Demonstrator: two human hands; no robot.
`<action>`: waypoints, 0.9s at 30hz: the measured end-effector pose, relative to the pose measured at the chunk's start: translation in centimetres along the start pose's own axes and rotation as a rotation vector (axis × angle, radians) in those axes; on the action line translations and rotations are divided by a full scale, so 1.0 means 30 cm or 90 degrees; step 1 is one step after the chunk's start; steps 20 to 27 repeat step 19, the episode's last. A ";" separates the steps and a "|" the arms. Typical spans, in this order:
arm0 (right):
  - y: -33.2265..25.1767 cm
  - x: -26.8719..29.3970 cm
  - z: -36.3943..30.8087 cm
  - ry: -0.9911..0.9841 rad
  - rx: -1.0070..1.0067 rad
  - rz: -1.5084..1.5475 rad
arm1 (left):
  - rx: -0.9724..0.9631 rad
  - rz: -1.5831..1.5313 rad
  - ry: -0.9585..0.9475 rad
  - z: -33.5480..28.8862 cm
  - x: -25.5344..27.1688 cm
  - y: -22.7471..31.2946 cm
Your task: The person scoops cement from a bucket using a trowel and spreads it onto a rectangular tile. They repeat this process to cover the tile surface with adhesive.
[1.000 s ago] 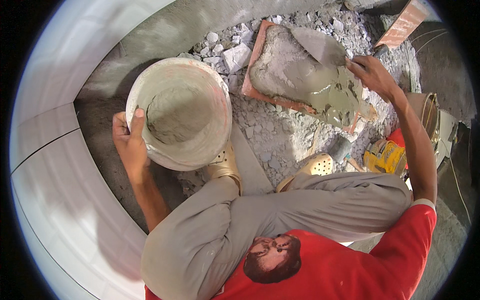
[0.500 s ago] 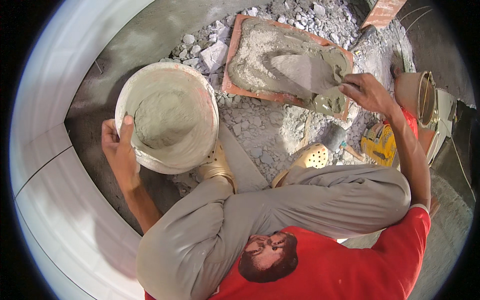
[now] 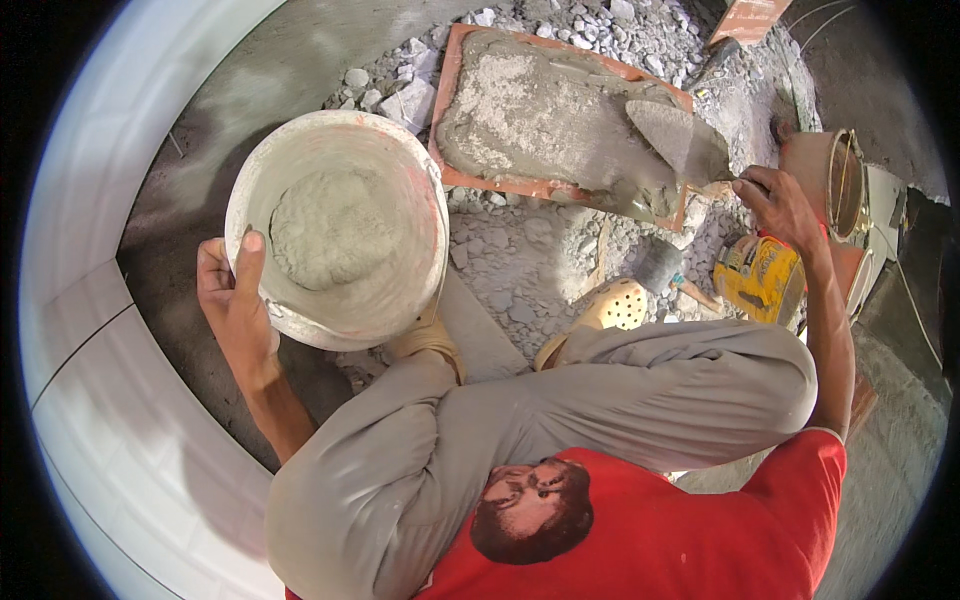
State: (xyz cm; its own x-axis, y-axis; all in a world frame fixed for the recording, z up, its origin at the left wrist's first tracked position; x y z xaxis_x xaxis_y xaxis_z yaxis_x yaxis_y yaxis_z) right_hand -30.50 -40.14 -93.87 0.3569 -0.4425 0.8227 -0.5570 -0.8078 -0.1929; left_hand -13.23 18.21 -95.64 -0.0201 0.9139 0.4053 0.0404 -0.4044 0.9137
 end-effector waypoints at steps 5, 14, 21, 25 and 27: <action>0.039 0.009 -0.016 -0.016 0.020 -0.036 | -0.049 -0.032 -0.002 -0.008 -0.035 -0.014; -0.021 -0.040 0.033 0.007 0.132 -0.088 | -0.044 -0.036 0.002 0.002 -0.050 -0.016; -0.051 -0.008 0.060 -0.030 0.075 -0.274 | -0.040 -0.005 0.003 -0.004 -0.023 -0.032; -0.051 -0.008 0.060 -0.030 0.075 -0.274 | -0.040 -0.005 0.003 -0.004 -0.023 -0.032; -0.051 -0.008 0.060 -0.030 0.075 -0.274 | -0.040 -0.005 0.003 -0.004 -0.023 -0.032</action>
Point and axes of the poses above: each hand's wrist, its own z-axis towards the middle knuckle, its own x-axis out of the back of the hand, y = z × x, the point moved 3 cm from there along z, towards the middle knuckle, and after that the axes turned 9 degrees about -x, right-handed, at the moved point
